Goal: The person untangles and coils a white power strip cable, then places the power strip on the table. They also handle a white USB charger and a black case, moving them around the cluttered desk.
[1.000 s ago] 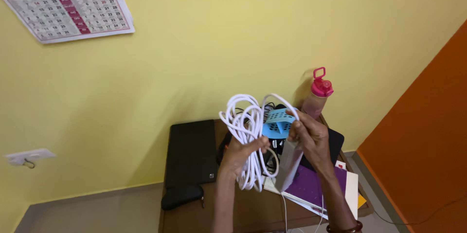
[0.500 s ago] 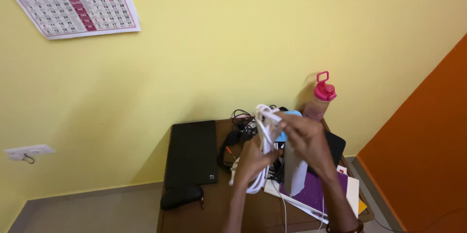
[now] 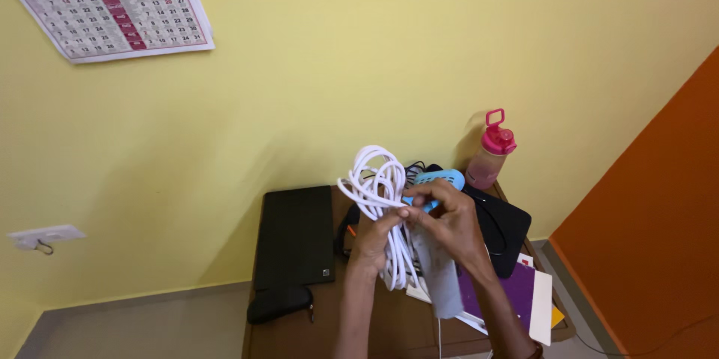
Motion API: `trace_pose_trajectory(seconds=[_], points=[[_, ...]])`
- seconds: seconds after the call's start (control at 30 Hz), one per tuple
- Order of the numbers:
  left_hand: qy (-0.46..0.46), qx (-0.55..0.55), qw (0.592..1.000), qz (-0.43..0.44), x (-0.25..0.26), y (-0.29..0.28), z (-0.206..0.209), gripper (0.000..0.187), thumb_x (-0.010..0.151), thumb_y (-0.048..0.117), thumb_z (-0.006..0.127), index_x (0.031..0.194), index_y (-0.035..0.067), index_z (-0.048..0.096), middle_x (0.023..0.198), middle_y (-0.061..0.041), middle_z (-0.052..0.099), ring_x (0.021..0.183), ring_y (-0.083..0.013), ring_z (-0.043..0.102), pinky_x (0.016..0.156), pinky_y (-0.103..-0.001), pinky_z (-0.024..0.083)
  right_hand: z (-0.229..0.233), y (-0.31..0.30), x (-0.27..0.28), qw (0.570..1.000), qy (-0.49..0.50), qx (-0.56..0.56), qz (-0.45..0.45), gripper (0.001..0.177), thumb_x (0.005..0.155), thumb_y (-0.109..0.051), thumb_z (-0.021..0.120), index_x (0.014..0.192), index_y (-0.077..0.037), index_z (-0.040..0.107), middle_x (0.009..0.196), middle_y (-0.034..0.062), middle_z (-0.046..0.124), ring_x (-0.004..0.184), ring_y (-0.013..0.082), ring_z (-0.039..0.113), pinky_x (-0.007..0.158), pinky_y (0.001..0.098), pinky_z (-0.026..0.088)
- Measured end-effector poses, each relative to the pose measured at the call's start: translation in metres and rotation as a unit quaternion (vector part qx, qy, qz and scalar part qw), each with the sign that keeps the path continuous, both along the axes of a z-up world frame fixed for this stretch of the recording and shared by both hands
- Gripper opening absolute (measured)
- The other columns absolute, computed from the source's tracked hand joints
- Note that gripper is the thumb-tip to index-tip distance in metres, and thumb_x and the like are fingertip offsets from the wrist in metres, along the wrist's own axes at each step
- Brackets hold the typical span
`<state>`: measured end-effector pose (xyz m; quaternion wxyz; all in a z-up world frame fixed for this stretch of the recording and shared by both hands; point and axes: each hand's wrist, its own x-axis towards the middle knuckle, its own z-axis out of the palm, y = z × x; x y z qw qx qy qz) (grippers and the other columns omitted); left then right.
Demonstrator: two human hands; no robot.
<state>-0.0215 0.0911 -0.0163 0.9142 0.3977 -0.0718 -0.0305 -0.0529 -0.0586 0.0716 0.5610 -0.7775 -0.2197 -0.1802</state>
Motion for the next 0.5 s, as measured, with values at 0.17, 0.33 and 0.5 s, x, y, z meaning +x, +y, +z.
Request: trace_pose_trajectory(seconds=[0.17, 0.33, 0.5], points=[[-0.01, -0.069, 0.996, -0.053, -0.001, 0.002, 0.001, 0.051, 0.081, 0.0, 0.072, 0.132, -0.002, 0.064, 0.093, -0.008, 0.07, 0.076, -0.0148, 0.067, 0.066, -0.029, 0.057, -0.016, -0.003, 0.007, 0.997, -0.065, 0.033, 0.018, 0.026, 0.087, -0.02, 0.078, 0.107, -0.004, 0.072, 0.106, 0.0035, 0.068, 0.092, 0.0131, 0.069, 0.075, 0.0254, 0.06], [-0.021, -0.042, 0.998, -0.032, 0.002, 0.008, 0.002, 0.047, 0.084, 0.002, 0.072, 0.128, -0.008, 0.061, 0.091, -0.015, 0.068, 0.077, -0.0205, 0.067, 0.07, -0.034, 0.057, -0.044, -0.029, 0.007, 0.994, 0.049, 0.067, -0.07, 0.026, 0.097, -0.024, 0.07, 0.113, -0.005, 0.075, 0.112, 0.0076, 0.069, 0.087, 0.0178, 0.062, 0.071, 0.0306, 0.051], [-0.018, -0.1, 0.995, -0.008, -0.003, 0.019, 0.026, 0.048, 0.071, 0.003, 0.065, 0.118, -0.006, 0.066, 0.102, -0.013, 0.075, 0.097, -0.0211, 0.071, 0.088, -0.034, 0.058, -0.07, -0.053, 0.013, 0.99, 0.103, 0.042, -0.084, 0.033, 0.093, -0.029, 0.072, 0.117, -0.006, 0.075, 0.11, 0.0097, 0.075, 0.098, 0.0158, 0.068, 0.083, 0.0299, 0.056]])
